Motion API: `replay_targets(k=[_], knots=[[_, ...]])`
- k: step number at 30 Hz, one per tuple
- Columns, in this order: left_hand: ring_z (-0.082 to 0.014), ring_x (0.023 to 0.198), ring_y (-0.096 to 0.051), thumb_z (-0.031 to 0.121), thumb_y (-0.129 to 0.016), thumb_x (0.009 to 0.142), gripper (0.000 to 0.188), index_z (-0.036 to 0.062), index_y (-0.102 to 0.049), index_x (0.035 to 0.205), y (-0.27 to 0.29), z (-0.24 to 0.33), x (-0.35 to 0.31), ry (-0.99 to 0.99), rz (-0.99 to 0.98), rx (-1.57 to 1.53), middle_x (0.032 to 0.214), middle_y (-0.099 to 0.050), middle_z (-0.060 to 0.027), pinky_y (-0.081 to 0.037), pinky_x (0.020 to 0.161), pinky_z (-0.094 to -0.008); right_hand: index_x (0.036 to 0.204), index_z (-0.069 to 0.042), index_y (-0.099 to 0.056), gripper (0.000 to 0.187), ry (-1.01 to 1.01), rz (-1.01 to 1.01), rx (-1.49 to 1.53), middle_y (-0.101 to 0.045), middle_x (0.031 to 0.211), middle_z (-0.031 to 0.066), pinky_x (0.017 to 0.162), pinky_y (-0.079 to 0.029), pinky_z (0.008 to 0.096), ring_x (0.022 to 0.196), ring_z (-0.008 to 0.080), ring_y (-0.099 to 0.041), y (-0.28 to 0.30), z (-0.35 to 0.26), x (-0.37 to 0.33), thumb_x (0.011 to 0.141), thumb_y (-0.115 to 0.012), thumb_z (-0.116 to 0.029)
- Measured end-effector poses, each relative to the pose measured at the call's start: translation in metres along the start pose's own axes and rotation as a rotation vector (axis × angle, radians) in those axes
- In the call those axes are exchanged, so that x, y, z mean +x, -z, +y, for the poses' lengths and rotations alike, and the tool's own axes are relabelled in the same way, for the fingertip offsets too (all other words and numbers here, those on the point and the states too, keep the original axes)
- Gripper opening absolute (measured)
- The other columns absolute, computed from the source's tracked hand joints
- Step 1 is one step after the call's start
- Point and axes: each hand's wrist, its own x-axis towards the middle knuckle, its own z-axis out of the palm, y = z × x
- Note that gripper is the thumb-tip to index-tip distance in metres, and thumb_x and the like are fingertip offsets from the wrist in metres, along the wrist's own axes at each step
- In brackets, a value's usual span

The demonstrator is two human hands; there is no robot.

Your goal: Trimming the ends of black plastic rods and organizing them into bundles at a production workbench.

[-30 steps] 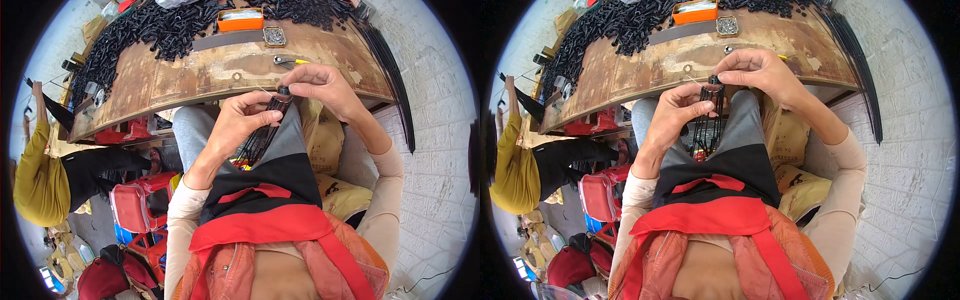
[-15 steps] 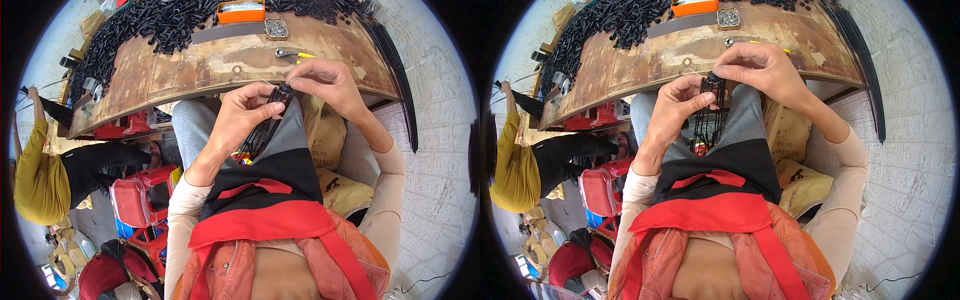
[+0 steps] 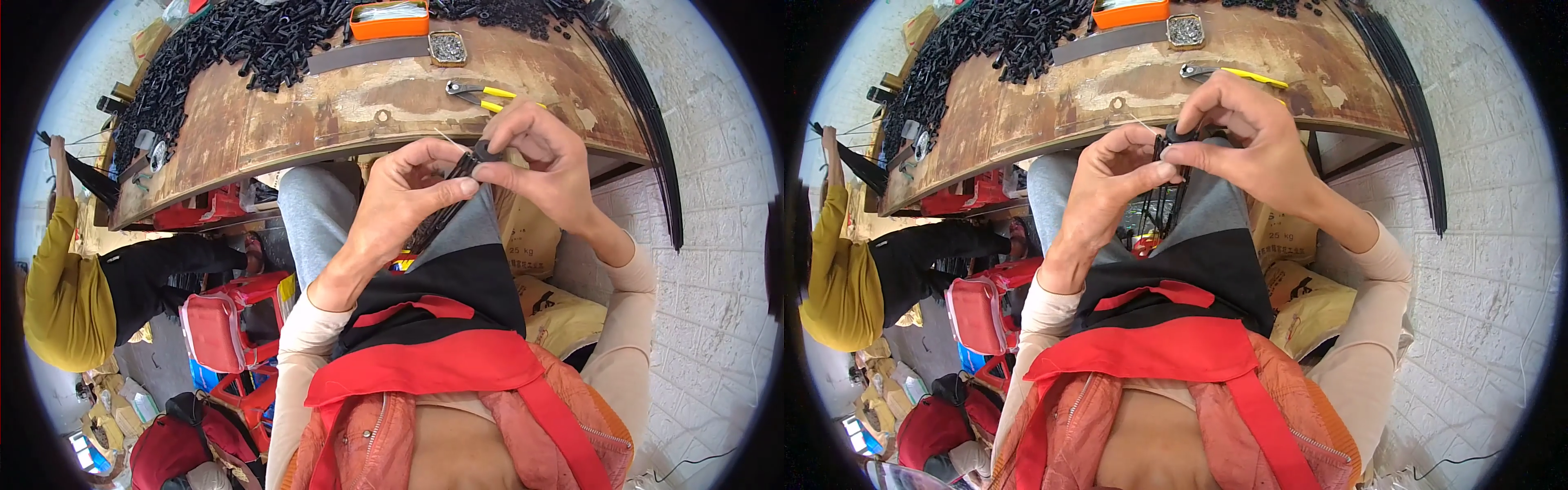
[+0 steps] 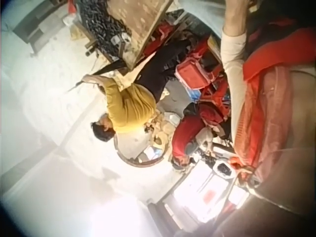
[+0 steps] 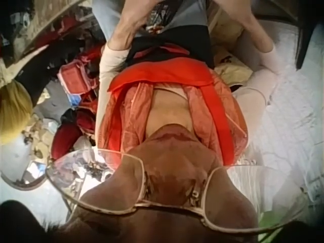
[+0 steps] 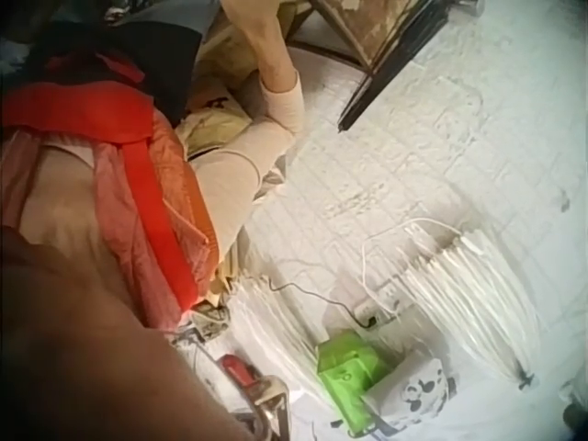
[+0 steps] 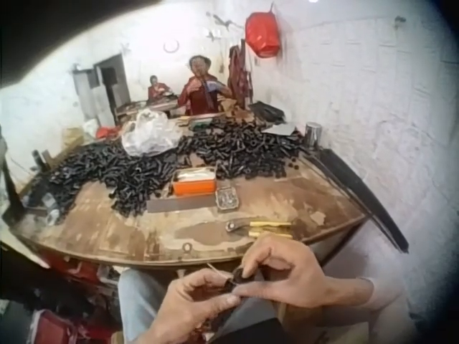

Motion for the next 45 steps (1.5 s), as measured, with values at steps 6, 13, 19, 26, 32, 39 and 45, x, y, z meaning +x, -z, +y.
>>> replay_targets(k=[6, 13, 19, 26, 32, 39, 45], knots=[[-0.0091, 0.083, -0.063, 0.006, -0.071, 0.086, 0.018, 0.0001, -0.069, 0.103, 0.006, -0.007, 0.004, 0.028, -0.011, 0.003, 0.092, -0.068, -0.0036, -0.052, 0.078, -0.0239, 0.09, 0.0, -0.058, 0.024, -0.099, 0.006, 0.008, -0.057, 0.097, 0.0071, 0.086, -0.048, 0.0284, 0.093, 0.015, -0.059, 0.008, -0.01, -0.002, 0.075, -0.074, 0.009], [-0.0102, 0.083, -0.063, 0.002, -0.07, 0.085, 0.014, -0.0018, -0.07, 0.098, 0.003, -0.009, 0.011, -0.004, -0.094, 0.05, 0.091, -0.067, -0.0045, -0.051, 0.077, -0.024, 0.084, 0.0, -0.062, 0.022, -0.131, -0.056, 0.182, -0.064, 0.095, 0.0112, 0.084, -0.05, 0.0304, 0.095, 0.0185, -0.061, 0.021, -0.003, -0.005, 0.071, -0.077, 0.009], [-0.0102, 0.08, -0.062, 0.003, -0.073, 0.083, 0.013, -0.0013, -0.071, 0.095, 0.012, -0.018, 0.021, 0.148, -0.201, -0.117, 0.086, -0.067, -0.0044, -0.05, 0.077, -0.0246, 0.085, -0.002, -0.063, 0.025, -0.127, -0.158, 0.29, -0.065, 0.095, 0.0127, 0.081, -0.051, 0.0305, 0.093, 0.0206, -0.061, 0.028, 0.011, -0.002, 0.068, -0.078, 0.009], [-0.011, 0.075, -0.064, 0.007, -0.075, 0.082, 0.017, -0.0015, -0.066, 0.093, -0.014, -0.022, 0.02, -0.118, 0.21, 0.197, 0.086, -0.068, -0.0048, -0.052, 0.069, -0.0236, 0.089, -0.002, -0.063, 0.026, -0.14, -0.029, 0.324, -0.066, 0.096, 0.0098, 0.082, -0.051, 0.0308, 0.093, 0.0198, -0.062, 0.023, 0.012, -0.002, 0.07, -0.075, 0.009], [-0.0084, 0.079, -0.063, 0.001, -0.079, 0.075, 0.028, -0.0004, -0.057, 0.093, -0.011, -0.01, 0.012, -0.354, 0.343, 0.445, 0.087, -0.066, -0.0047, -0.053, 0.071, -0.024, 0.112, -0.001, -0.058, 0.041, 0.114, 0.342, 0.344, -0.062, 0.1, 0.0042, 0.084, -0.049, 0.0275, 0.093, 0.0125, -0.059, -0.033, 0.015, 0.017, 0.074, -0.07, 0.01], [-0.0102, 0.082, -0.063, -0.005, -0.075, 0.078, 0.038, 0.001, -0.056, 0.11, 0.013, 0.023, 0.012, -0.466, 0.33, 0.402, 0.093, -0.063, -0.0053, -0.054, 0.072, -0.0221, 0.094, 0.002, -0.068, 0.012, -0.281, 0.097, 0.222, -0.068, 0.086, 0.003, 0.071, -0.049, 0.021, 0.078, 0.0068, -0.061, -0.049, 0.084, 0.004, 0.084, -0.07, -0.005], [-0.0074, 0.083, -0.058, -0.003, -0.075, 0.078, 0.04, 0.0017, -0.054, 0.112, 0.019, 0.025, 0.005, -0.433, 0.413, 0.418, 0.097, -0.06, -0.0044, -0.048, 0.07, -0.0206, 0.093, 0.003, -0.067, 0.011, -0.318, 0.152, 0.257, -0.068, 0.082, 0.0046, 0.071, -0.05, 0.0226, 0.077, 0.0086, -0.063, -0.077, 0.08, 0.006, 0.085, -0.069, -0.003]])
